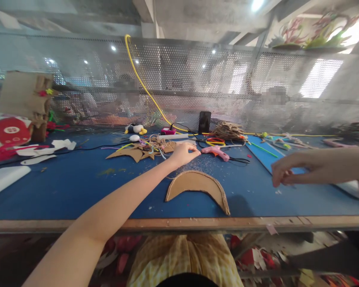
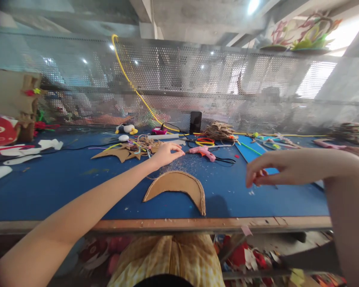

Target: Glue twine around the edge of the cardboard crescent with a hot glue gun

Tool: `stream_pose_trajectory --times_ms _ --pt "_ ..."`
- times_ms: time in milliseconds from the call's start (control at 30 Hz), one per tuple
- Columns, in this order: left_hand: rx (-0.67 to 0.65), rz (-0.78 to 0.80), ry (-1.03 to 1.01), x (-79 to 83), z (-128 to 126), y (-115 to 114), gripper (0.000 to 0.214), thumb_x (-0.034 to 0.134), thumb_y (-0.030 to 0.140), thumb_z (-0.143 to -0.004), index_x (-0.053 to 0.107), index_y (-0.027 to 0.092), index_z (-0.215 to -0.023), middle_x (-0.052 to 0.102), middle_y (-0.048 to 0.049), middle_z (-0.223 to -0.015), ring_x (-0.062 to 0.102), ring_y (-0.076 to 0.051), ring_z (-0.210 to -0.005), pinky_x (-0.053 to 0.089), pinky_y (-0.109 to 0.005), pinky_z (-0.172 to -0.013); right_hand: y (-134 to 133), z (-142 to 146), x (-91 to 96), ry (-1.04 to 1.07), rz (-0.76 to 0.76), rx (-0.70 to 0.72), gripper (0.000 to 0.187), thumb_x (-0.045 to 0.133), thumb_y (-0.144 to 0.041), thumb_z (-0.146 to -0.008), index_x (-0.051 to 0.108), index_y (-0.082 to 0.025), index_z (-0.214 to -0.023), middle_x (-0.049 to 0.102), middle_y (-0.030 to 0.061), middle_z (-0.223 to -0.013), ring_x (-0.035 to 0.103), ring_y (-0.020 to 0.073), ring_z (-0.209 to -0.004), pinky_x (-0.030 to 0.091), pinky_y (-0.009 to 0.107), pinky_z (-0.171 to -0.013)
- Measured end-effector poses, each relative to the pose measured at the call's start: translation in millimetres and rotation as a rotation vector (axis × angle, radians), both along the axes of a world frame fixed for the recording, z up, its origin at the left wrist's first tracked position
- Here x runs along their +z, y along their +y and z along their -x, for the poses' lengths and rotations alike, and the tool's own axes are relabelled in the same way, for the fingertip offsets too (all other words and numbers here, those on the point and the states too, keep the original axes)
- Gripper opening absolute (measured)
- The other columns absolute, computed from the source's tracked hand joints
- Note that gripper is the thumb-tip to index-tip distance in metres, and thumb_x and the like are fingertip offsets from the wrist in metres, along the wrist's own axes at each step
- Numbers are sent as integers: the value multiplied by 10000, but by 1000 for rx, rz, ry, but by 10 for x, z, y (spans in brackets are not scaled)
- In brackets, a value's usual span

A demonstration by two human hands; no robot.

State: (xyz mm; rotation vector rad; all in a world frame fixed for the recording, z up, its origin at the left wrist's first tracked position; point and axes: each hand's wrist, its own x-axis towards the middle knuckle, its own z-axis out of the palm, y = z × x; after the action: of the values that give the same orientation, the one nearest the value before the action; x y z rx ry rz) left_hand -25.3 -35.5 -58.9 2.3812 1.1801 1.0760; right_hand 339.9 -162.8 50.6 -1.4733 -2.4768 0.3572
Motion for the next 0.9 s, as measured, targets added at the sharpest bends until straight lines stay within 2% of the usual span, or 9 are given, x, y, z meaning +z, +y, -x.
stream_pose_trajectory --times_ms 33,67,167,267,433,500,600,800,900 --pt "-1 1 0 6 7 -2 79 739 249 -846 804 204 -837 786 -63 -1003 700 -233 -1065 485 -397 -1037 52 164 3 -81 209 108 178 687 -435 -830 805 -302 -838 755 89 -881 704 214 -784 574 309 -704" --pt "2 6 -3 17 16 -6 82 734 250 -848 801 205 -835 785 -60 -1004 701 -233 -1057 488 -396 -1033 116 317 -3 -86 291 163 217 619 -402 -876 809 -299 -902 761 97 -921 708 224 -825 571 329 -741" --pt "24 49 -28 65 39 -31 119 715 278 -859 799 196 -842 780 -66 -1046 701 -240 -1053 500 -385 -1011 346 628 -83 -40 233 204 243 573 -350 -856 799 -278 -913 761 62 -927 695 232 -832 540 350 -737" --pt "7 98 -23 106 26 -87 156 667 270 -877 802 199 -843 781 -58 -1049 695 -238 -1060 497 -374 -1006 556 762 -198 -17 200 234 262 536 -324 -834 775 -270 -927 750 11 -959 676 222 -900 513 339 -804" --pt "-55 50 75 140 -64 -205 226 592 201 -882 805 218 -810 791 -30 -993 692 -230 -1048 427 -411 -1092 700 923 -249 3 90 150 245 495 -332 -851 726 -248 -861 713 -10 -806 604 161 -710 438 290 -658" --pt "-60 25 117 166 -78 -232 230 589 207 -881 805 225 -804 791 -25 -1001 690 -238 -1047 420 -425 -1096 710 931 -258 -34 95 155 228 573 -404 -846 734 -248 -888 719 -5 -813 615 167 -720 439 289 -654" --pt "-71 2 139 217 -31 -236 222 599 229 -884 809 228 -811 788 -34 -1019 683 -245 -1066 440 -403 -1066 672 803 -343 -94 139 156 315 673 -535 -804 760 -234 -845 733 18 -818 651 192 -768 465 300 -690" --pt "-31 -1 175 187 189 -212 221 612 210 -874 808 229 -773 792 -35 -955 707 -233 -994 451 -389 -1038 280 388 -699 -200 262 104 403 578 -551 -884 815 -256 -1026 743 51 -851 648 198 -728 462 310 -660" --pt "4 -1 187 113 256 -224 230 607 206 -872 809 227 -764 794 -33 -946 710 -232 -997 467 -365 -1004 101 339 -867 -215 223 69 392 561 -545 -903 817 -275 -1025 744 53 -863 649 203 -733 452 312 -658"
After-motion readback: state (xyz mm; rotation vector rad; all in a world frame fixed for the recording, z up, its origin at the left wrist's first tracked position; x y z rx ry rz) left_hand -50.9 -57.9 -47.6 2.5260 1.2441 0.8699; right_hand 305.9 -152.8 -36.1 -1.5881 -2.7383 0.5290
